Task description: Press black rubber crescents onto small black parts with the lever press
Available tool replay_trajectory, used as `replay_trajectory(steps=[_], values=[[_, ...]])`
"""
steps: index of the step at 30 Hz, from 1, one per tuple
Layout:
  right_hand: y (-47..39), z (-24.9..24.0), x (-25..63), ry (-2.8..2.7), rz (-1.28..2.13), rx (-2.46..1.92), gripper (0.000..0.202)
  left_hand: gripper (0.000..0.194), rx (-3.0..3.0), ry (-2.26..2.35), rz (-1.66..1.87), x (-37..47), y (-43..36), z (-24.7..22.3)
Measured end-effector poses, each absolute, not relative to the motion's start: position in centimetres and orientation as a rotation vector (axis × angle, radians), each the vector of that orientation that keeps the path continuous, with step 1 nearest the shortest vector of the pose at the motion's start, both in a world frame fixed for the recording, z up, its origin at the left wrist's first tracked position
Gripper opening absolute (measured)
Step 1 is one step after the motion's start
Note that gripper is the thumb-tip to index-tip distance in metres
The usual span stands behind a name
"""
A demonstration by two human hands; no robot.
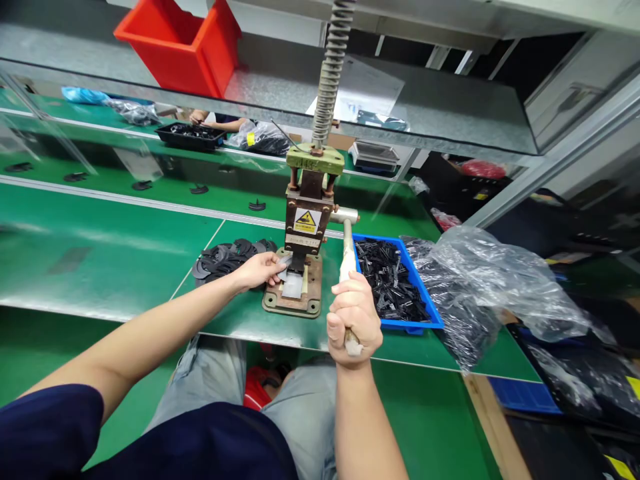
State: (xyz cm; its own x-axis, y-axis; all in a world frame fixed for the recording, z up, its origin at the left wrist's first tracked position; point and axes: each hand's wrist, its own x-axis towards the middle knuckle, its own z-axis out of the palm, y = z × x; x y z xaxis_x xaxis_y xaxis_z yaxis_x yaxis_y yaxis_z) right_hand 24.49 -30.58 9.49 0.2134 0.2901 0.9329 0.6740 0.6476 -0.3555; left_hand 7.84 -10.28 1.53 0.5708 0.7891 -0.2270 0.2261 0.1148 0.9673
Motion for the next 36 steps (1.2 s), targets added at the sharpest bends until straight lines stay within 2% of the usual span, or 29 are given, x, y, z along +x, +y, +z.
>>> replay_trajectory(steps=[10, 19, 23, 26, 28, 31, 34, 36], values=[[-30.4, 9.6, 24.0, -1.337, -0.335, -0.872, 0.027, 0.041, 1.504, 0.946, 0.233, 9.6, -8.6, 2.3], [-30.2, 9.5, 24.2, -1.322, -0.336, -0.878, 0.028, 0.029, 1.376, 1.004, 0.117, 10.5, -8.0, 2.0], [-30.4, 9.8, 24.5, -1.352, -0.339, -0.866, 0.027, 0.022, 1.684, 0.876, 0.295, 10.6, -9.4, 2.4], [-30.2, 9.8, 24.6, -1.350, -0.339, -0.870, 0.027, 0.014, 1.921, 0.694, 0.290, 8.8, -9.6, 3.3], [-30.0, 9.7, 24.5, -1.332, -0.343, -0.861, 0.029, 0.012, 2.075, 0.642, 0.317, 6.4, -8.3, 4.0], [-29.6, 9.5, 24.3, -1.286, -0.354, -0.829, 0.032, 0.016, 2.310, 0.870, 0.440, 1.9, -3.8, 4.7], [-29.3, 9.5, 24.1, -1.254, -0.362, -0.809, 0.032, 0.025, 2.409, 1.159, 0.328, -1.6, 1.6, 4.8], [-29.3, 9.5, 24.0, -1.251, -0.361, -0.816, 0.032, 0.036, 2.468, 1.190, 0.186, -2.6, 4.2, 4.5]])
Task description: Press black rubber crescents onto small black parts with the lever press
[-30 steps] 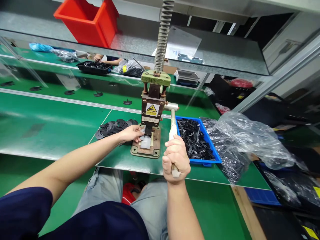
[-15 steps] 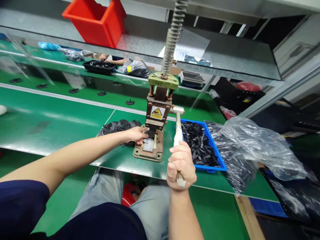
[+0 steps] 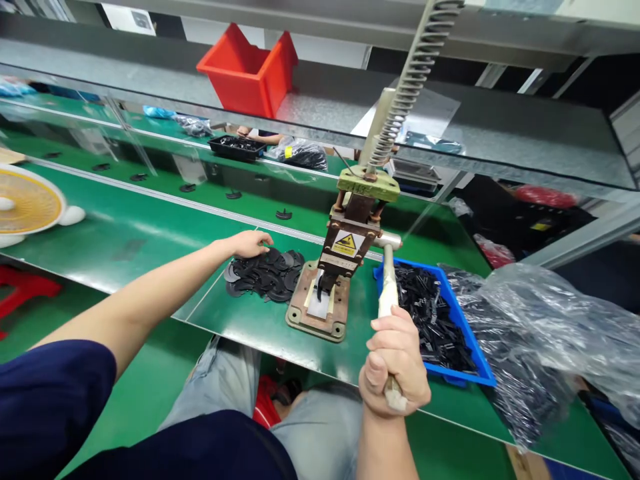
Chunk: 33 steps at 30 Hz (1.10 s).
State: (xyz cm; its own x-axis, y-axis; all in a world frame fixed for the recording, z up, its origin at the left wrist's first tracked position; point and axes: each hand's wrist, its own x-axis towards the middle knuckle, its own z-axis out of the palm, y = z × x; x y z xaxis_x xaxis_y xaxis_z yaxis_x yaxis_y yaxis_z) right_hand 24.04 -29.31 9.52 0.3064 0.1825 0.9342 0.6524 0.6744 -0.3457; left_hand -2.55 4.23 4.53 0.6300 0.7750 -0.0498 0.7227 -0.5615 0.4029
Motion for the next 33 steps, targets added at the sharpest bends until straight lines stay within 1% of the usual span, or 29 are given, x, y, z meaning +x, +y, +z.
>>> replay_trajectory(steps=[4, 11, 14, 16, 19, 22, 23, 26, 30, 33], values=[[-29.5, 9.7, 24.1, -1.271, -0.383, -0.826, 0.031, 0.056, 2.541, 1.040, -0.004, -1.2, 5.9, 4.1], [-29.7, 9.7, 24.2, -1.283, -0.369, -0.859, 0.030, 0.068, 2.584, 0.810, -0.092, 3.9, 4.6, 3.4], [-29.8, 9.6, 24.3, -1.299, -0.364, -0.866, 0.032, 0.062, 2.585, 0.771, -0.111, 5.1, 4.8, 3.4], [-29.9, 9.6, 24.4, -1.297, -0.361, -0.864, 0.033, 0.051, 2.593, 0.775, -0.150, 5.3, 5.0, 3.9], [-29.9, 9.6, 24.3, -1.297, -0.354, -0.860, 0.033, 0.029, 2.603, 0.779, -0.215, 4.6, 5.1, 5.5], [-30.0, 9.6, 24.3, -1.300, -0.338, -0.858, 0.033, 0.013, 2.561, 0.825, -0.108, 2.9, 4.7, 7.2], [-30.0, 9.6, 24.2, -1.298, -0.338, -0.855, 0.034, 0.013, 2.521, 0.850, -0.026, 2.3, 4.3, 7.5], [-29.8, 9.6, 24.1, -1.285, -0.354, -0.840, 0.035, 0.021, 2.218, 0.859, 0.196, 1.3, 1.8, 7.3], [-29.7, 9.6, 24.1, -1.286, -0.362, -0.841, 0.034, 0.029, 1.622, 0.715, 0.322, 2.4, -3.9, 4.6], [-29.8, 9.7, 24.1, -1.300, -0.356, -0.848, 0.033, 0.032, 1.435, 0.728, 0.381, 4.4, -7.4, 2.6]])
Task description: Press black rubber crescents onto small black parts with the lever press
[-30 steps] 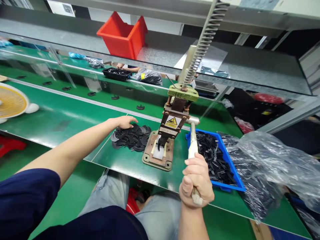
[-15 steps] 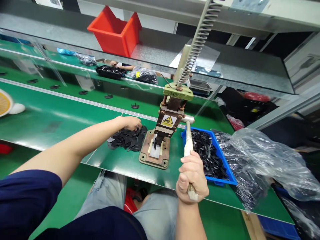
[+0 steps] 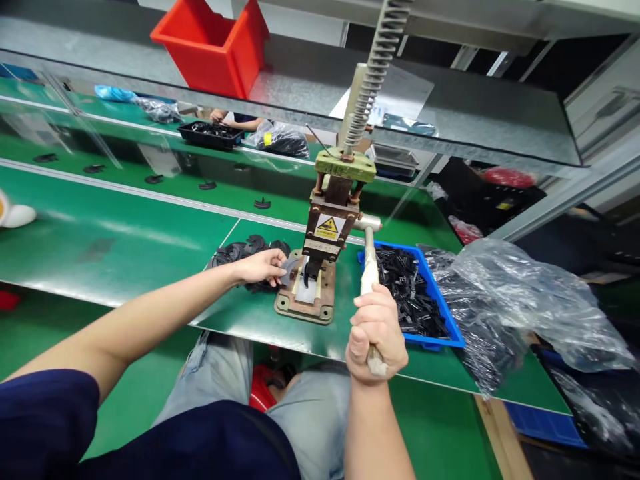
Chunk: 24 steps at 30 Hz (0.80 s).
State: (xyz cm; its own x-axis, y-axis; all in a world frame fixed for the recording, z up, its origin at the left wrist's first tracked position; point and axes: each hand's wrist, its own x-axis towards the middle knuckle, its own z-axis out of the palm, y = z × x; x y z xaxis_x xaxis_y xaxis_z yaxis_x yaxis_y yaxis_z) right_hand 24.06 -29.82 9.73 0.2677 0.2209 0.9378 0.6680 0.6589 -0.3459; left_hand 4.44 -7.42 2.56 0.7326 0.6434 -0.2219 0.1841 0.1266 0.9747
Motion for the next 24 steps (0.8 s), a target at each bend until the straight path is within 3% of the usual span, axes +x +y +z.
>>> replay_trajectory(steps=[8, 24], values=[[-30.2, 10.0, 24.1, -1.334, -0.343, -0.881, 0.030, 0.023, 1.535, 0.842, 0.460, 7.7, -7.7, 0.7], [-30.0, 9.6, 24.1, -1.293, -0.366, -0.900, 0.038, 0.037, 1.411, 0.753, 0.369, 7.5, -6.8, 1.8]])
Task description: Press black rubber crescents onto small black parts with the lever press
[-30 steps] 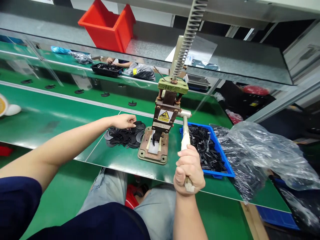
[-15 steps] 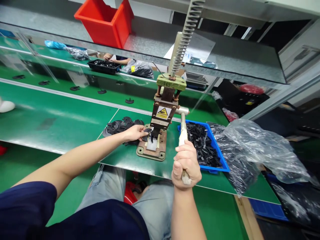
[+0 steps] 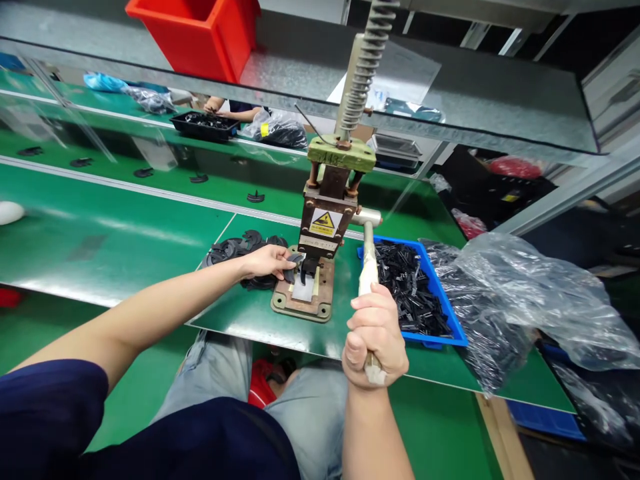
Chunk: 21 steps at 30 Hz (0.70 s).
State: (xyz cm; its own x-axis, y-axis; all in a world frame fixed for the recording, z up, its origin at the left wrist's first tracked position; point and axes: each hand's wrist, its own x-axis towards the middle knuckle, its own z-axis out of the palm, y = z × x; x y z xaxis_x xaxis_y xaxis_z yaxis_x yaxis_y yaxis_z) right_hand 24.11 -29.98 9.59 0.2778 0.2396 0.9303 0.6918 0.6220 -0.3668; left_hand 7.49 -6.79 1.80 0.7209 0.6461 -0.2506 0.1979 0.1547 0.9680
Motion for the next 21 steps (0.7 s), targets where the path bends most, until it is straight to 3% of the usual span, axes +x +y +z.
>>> replay_trajectory(steps=[11, 21], values=[[-29.6, 9.6, 23.4, -1.201, -0.388, -0.905, 0.042, 0.027, 1.512, 0.852, 0.302, 8.3, -6.4, 1.4], [-28.4, 9.8, 23.0, -1.136, -0.469, -0.814, 0.047, 0.033, 1.269, 0.977, 0.026, 9.1, -5.9, 2.7]])
